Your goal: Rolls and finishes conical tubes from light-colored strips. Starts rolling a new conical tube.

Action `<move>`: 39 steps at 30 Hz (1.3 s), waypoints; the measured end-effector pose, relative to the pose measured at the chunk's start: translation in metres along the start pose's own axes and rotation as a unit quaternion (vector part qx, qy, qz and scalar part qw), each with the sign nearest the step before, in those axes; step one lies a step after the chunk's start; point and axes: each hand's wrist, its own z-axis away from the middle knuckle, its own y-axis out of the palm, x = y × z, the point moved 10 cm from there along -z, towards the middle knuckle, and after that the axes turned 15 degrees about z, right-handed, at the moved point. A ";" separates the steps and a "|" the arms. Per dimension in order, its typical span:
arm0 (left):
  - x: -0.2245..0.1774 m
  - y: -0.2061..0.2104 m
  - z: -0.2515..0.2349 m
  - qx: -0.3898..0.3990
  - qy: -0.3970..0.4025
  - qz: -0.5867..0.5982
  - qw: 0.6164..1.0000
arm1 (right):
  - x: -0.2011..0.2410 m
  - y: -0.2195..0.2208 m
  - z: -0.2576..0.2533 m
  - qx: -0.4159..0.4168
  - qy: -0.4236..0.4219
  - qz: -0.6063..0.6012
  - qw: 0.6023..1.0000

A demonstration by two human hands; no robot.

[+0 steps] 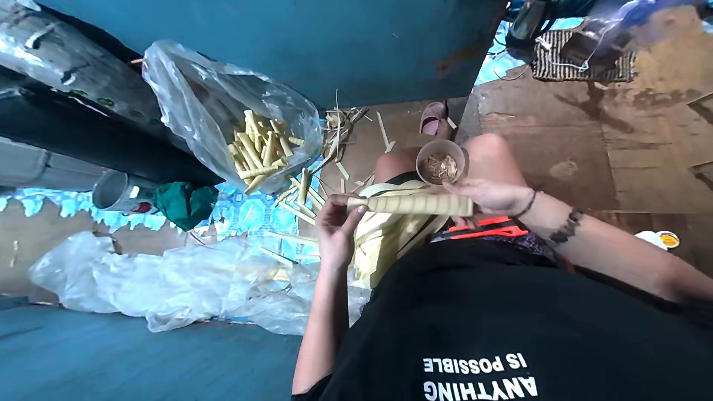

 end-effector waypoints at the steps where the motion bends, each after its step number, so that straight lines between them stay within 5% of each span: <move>1: -0.009 -0.001 0.001 0.005 0.022 -0.017 1.000 | 0.000 -0.018 -0.017 -0.029 0.008 0.077 0.997; 5: -0.040 0.002 0.007 0.020 0.105 -0.085 0.991 | -0.011 -0.075 -0.093 -0.163 0.032 0.412 0.896; 8: -0.051 0.005 0.012 0.021 0.137 -0.105 0.985 | -0.021 -0.059 -0.105 -0.030 0.185 0.502 0.845; 9: -0.054 0.005 0.014 0.020 0.147 -0.110 0.983 | -0.031 -0.057 -0.114 -0.061 0.188 0.512 0.836; 16: -0.068 -0.003 0.018 -0.010 0.190 -0.102 0.976 | -0.026 -0.061 -0.121 -0.111 0.134 0.522 0.835; 20: -0.056 -0.014 0.011 -0.069 0.113 0.045 0.990 | 0.037 -0.054 -0.047 -0.145 0.081 0.361 0.918; 23: -0.044 -0.004 0.004 -0.049 0.021 0.125 0.991 | 0.008 -0.073 -0.075 -0.178 -0.014 0.320 0.930; 30: -0.029 0.040 0.000 0.078 -0.089 0.256 0.959 | 0.005 -0.086 -0.094 -0.210 0.034 0.440 0.872; 39: -0.033 0.049 0.008 0.112 -0.108 0.274 0.949 | -0.031 -0.054 -0.119 -0.098 0.185 0.531 0.821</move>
